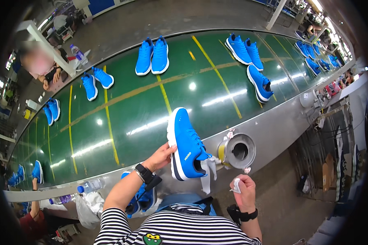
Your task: The person wipes the white soles and blue uppers of blue sneakers with a white cloth on a factory assembly line. They handle multiple pairs, rotate the shoes to access different sides, and place cleaned pairs back on the conveyor belt.
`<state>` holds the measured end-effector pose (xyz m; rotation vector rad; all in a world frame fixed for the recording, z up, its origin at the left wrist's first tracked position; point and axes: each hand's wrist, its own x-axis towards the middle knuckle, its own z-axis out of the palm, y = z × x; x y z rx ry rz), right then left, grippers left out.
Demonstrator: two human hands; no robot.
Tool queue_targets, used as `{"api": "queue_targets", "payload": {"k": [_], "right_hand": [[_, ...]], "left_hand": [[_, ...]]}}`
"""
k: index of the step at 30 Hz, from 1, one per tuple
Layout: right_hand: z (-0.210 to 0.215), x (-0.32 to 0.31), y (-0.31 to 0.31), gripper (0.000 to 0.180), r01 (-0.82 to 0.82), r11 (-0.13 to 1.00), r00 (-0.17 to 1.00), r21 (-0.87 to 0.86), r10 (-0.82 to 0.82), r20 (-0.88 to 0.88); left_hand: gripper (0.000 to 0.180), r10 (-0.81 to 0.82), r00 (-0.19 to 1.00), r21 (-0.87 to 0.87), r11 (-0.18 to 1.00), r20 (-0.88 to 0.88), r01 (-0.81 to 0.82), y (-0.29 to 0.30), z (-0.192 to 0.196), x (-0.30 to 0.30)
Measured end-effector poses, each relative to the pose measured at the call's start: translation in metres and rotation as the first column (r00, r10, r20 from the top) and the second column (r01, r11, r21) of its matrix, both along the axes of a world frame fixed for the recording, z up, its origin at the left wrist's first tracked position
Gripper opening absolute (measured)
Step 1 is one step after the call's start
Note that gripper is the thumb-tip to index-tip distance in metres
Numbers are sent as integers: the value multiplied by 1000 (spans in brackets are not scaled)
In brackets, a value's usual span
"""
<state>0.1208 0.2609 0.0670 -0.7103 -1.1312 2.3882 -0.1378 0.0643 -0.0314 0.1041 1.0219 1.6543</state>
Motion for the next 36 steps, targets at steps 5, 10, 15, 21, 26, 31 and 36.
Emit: {"api": "queue_targets", "payload": {"k": [5, 10, 15, 21, 26, 31, 36], "right_hand": [[21, -11, 51, 6, -66, 997, 993, 50, 70, -91], [23, -17, 59, 9, -229, 971, 972, 73, 223, 80], [8, -57, 15, 16, -287, 872, 933, -396, 348, 90], [-25, -91, -42, 20, -377, 756, 906, -534, 420, -46], [-23, -109, -103, 21, -491, 758, 851, -429, 522, -51], [-22, -143, -190, 19, -652, 662, 719, -370, 695, -25], [-23, -166, -248, 19, -725, 597, 642, -343, 766, -24]], "left_hand": [[48, 31, 997, -78, 996, -65, -36, 36, 2, -33], [49, 78, 984, -242, 963, -158, -116, 20, 22, -5], [62, -123, 857, -583, 779, -500, -228, -53, -34, 89], [74, -103, 822, -596, 740, -559, -312, -55, -16, 124], [57, 201, 547, -300, 661, -812, -688, -135, 51, 138], [63, 246, 243, -259, -34, -938, -965, -264, 22, 150], [93, 75, 117, -123, -82, -990, -989, -323, -21, 95]]}}
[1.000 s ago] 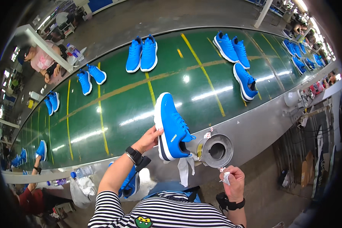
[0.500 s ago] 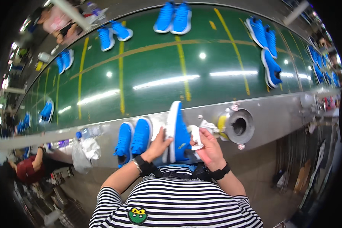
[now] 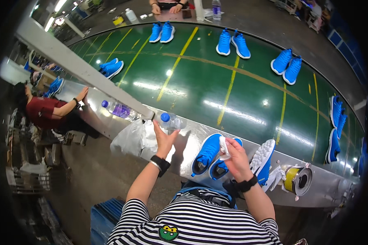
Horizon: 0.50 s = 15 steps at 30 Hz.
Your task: The person wipes the white soles and blue uppers of blue sneakers with a white cloth on a factory assembly line. They handle multiple pairs, rotate the shoes to access different sides, and place cleaned pairs back on the conveyor belt.
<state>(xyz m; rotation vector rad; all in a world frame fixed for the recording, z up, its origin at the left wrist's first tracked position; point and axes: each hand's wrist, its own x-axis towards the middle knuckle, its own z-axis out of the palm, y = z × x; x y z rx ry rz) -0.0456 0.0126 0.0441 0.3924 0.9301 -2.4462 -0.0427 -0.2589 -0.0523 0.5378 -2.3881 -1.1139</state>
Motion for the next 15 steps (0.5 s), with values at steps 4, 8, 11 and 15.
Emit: {"api": "queue_targets", "payload": {"k": [4, 8, 11, 15], "right_hand": [[-18, -15, -19, 19, 21, 1000, 1000, -9, -21, -2], [-12, -22, -27, 19, 88, 996, 996, -20, -88, 26], [-17, -23, -39, 19, 152, 986, 988, -69, -154, -19], [-14, -23, -52, 17, 212, 974, 976, -79, -215, -29]], "left_hand": [[84, -218, 975, -84, 973, -45, 214, -9, 5, -39], [77, -483, 875, -412, 791, 33, 452, 21, 77, -46], [75, -580, 811, -563, 646, 76, 515, 35, 112, -54], [75, -627, 768, -723, 468, 134, 508, 43, 127, -56]]}}
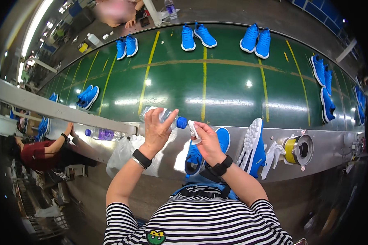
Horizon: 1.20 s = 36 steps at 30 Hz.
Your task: The person wipes the white soles and blue uppers of blue sneakers with a white cloth on a factory assembly line. They handle multiple pairs, rotate the shoes to access different sides, and place cleaned pairs back on the conveyor belt.
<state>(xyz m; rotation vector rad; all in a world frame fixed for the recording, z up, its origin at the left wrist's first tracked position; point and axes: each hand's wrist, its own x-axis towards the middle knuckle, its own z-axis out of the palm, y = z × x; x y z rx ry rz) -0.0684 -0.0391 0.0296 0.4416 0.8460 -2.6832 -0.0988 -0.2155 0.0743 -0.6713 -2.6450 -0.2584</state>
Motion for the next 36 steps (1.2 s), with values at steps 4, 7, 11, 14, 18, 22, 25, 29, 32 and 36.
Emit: {"api": "queue_targets", "payload": {"k": [4, 7, 11, 14, 18, 22, 25, 29, 32, 36], "right_hand": [[-6, 2, -4, 15, 18, 1000, 1000, -16, -18, 7], [-10, 5, -5, 16, 8, 999, 1000, -50, -7, 22], [-16, 8, -7, 16, -10, 993, 1000, -118, 13, 25], [-19, 10, -11, 16, -38, 990, 998, -139, 44, 36], [-19, 11, -13, 17, -38, 986, 997, -162, 48, 57], [-25, 9, -8, 18, -8, 966, 998, -258, 22, 54], [-15, 16, 17, 18, -39, 945, 997, -325, 60, 55], [-6, 51, 98, 19, 125, 992, 992, 17, -125, -21], [-25, 78, 160, 15, 376, 710, 920, 595, -360, -152], [-46, 80, 196, 14, 430, 391, 858, 814, -459, -232]], "left_hand": [[72, -55, 998, -122, 991, -31, 51, 11, 10, 0], [73, -85, 990, -215, 975, -109, 60, 10, 10, -1], [67, -109, 983, -289, 955, -145, 63, 10, 12, -1], [60, -104, 985, -331, 942, -140, 52, 7, 14, 3], [59, -106, 986, -376, 925, -132, 49, 7, 15, 5], [61, -107, 990, -209, 974, -92, 86, 18, 10, 1], [74, 139, 983, 177, 971, 119, -159, 7, -16, 8], [68, 242, 918, 570, 725, 313, -386, -23, -70, 15], [60, 199, 850, 722, 455, 488, -521, -46, -111, 24], [56, 234, 797, 694, 396, 557, -601, -75, -141, 31]]}}
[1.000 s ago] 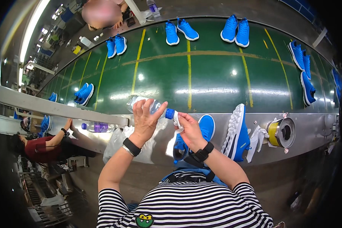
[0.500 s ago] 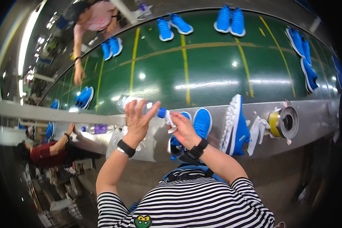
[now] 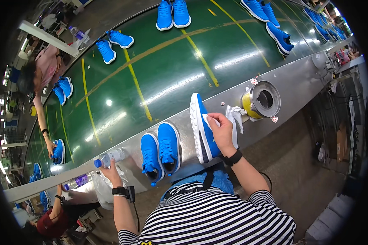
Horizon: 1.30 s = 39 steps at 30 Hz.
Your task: The person wipes the white soles and blue uppers of blue sneakers with a white cloth on a factory assembly line. They handle multiple pairs, rotate the shoes to access different sides, and place cleaned pairs back on the conveyor belt.
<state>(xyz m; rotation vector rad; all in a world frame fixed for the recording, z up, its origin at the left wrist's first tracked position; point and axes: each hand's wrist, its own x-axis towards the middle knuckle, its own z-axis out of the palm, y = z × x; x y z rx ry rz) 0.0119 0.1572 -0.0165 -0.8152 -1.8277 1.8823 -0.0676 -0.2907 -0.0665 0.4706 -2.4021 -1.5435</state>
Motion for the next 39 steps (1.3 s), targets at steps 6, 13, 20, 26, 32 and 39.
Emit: {"api": "queue_targets", "payload": {"k": [6, 13, 20, 26, 32, 39], "right_hand": [[-12, -35, 6, 14, -2, 929, 1000, 371, -3, 12], [-9, -44, 15, 10, -168, 802, 986, 573, 133, 103], [-1, -46, 21, 5, -307, 730, 945, 611, 310, 105], [-7, -67, 37, 4, -300, 741, 948, 600, 299, 106], [-5, -49, 31, 4, -356, 697, 919, 623, 381, 99], [-2, -48, 40, 3, -474, 652, 873, 591, 434, 222]], "left_hand": [[67, 58, 982, 202, 975, 179, -94, 23, 20, 20], [59, -217, 976, -102, 971, 12, 217, 134, 92, 69], [80, -793, 582, -110, 572, 179, 813, 314, 57, 66], [82, -809, 557, 80, 578, 191, 812, 337, 17, 73], [81, -805, 564, 77, 584, 184, 808, 335, 23, 77], [81, -797, 579, 69, 596, 171, 800, 338, 26, 74]]}}
